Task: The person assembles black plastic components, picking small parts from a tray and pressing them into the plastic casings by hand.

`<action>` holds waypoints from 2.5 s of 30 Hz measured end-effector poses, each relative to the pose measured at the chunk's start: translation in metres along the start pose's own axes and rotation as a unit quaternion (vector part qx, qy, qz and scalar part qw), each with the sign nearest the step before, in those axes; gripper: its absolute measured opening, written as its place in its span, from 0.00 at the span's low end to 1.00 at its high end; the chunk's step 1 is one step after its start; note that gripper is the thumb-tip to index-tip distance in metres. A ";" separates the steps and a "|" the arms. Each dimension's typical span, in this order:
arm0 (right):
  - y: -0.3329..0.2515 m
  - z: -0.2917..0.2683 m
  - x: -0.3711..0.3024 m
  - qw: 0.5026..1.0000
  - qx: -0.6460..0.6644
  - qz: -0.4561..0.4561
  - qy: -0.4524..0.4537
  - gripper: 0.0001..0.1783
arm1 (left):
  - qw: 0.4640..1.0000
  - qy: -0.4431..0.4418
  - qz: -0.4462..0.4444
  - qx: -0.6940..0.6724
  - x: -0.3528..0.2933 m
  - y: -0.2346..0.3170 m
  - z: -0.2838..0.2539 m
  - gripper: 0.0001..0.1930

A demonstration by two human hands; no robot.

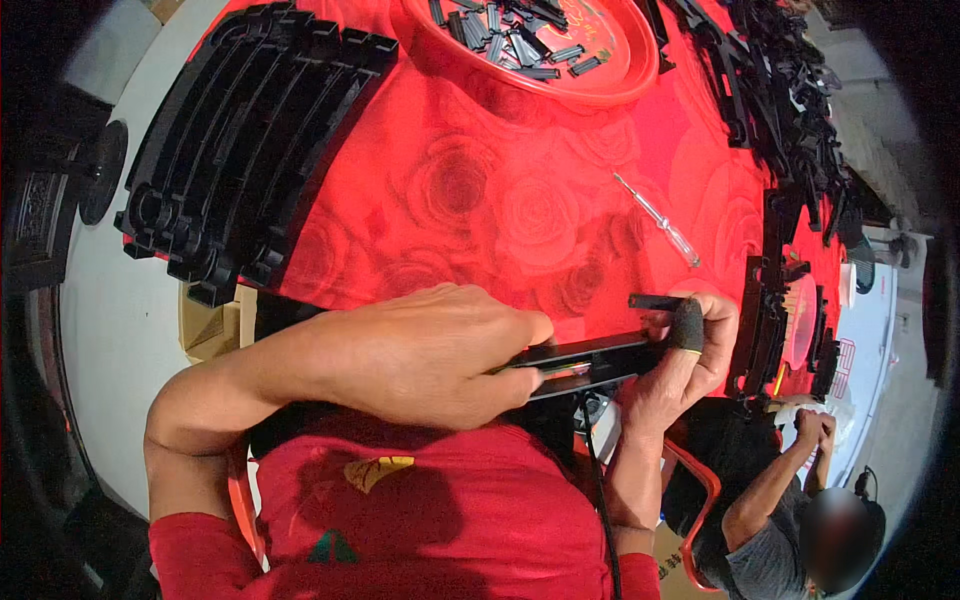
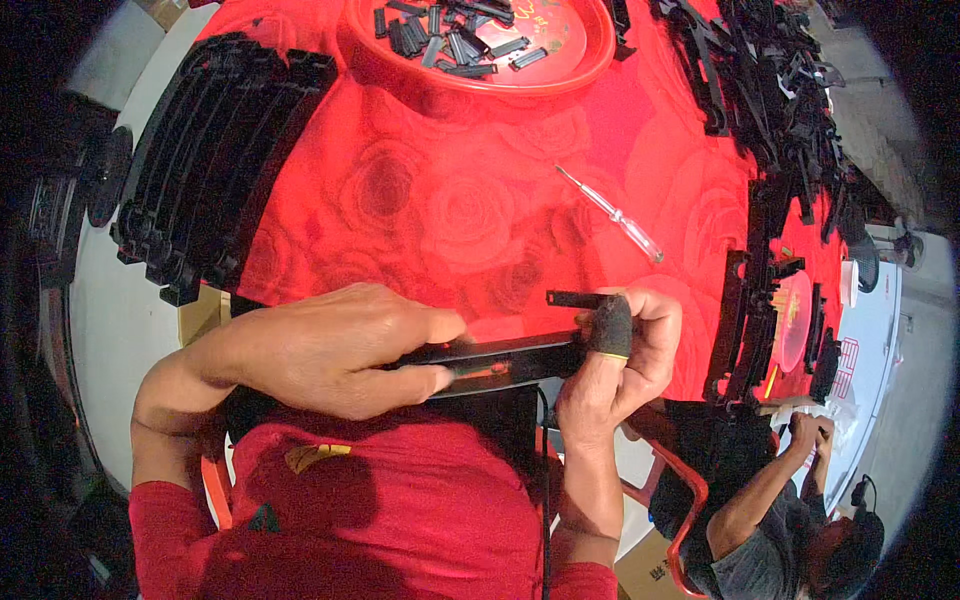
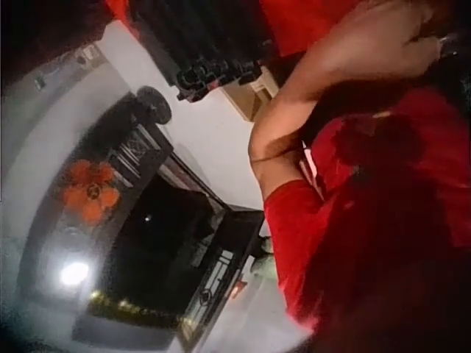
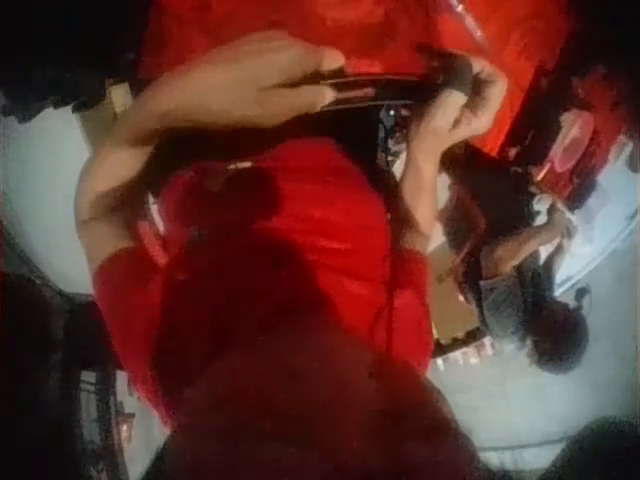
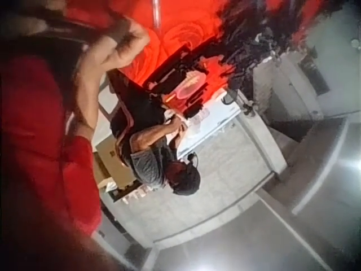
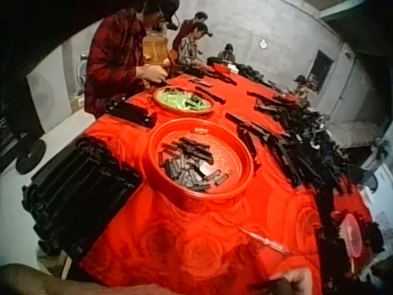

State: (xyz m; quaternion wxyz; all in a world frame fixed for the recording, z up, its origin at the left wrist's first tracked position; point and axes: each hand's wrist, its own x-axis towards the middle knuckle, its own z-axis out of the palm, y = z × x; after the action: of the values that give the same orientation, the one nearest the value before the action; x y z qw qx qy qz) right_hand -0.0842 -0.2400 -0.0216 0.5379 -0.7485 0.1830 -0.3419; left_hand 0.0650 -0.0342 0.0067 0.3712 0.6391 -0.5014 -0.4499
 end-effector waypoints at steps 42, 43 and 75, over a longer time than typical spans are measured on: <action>-0.043 0.013 0.008 0.935 -0.288 -0.087 -0.186 0.10 | 0.973 0.223 0.032 -0.047 -0.001 -0.019 0.023 0.18; -0.042 0.013 0.008 0.934 -0.292 -0.088 -0.187 0.10 | 0.972 0.230 0.034 -0.039 -0.001 -0.019 0.024 0.18; -0.061 0.017 0.030 0.843 -0.425 -0.144 -0.296 0.14 | 0.966 0.259 -0.013 0.002 0.008 -0.016 0.031 0.16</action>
State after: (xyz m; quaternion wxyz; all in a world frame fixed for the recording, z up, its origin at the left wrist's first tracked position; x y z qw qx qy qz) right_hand -0.0569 -0.2257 0.0417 0.1405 -0.9873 0.0330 -0.0664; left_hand 0.0418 -0.0386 -0.0198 0.4814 0.7411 -0.3801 -0.2729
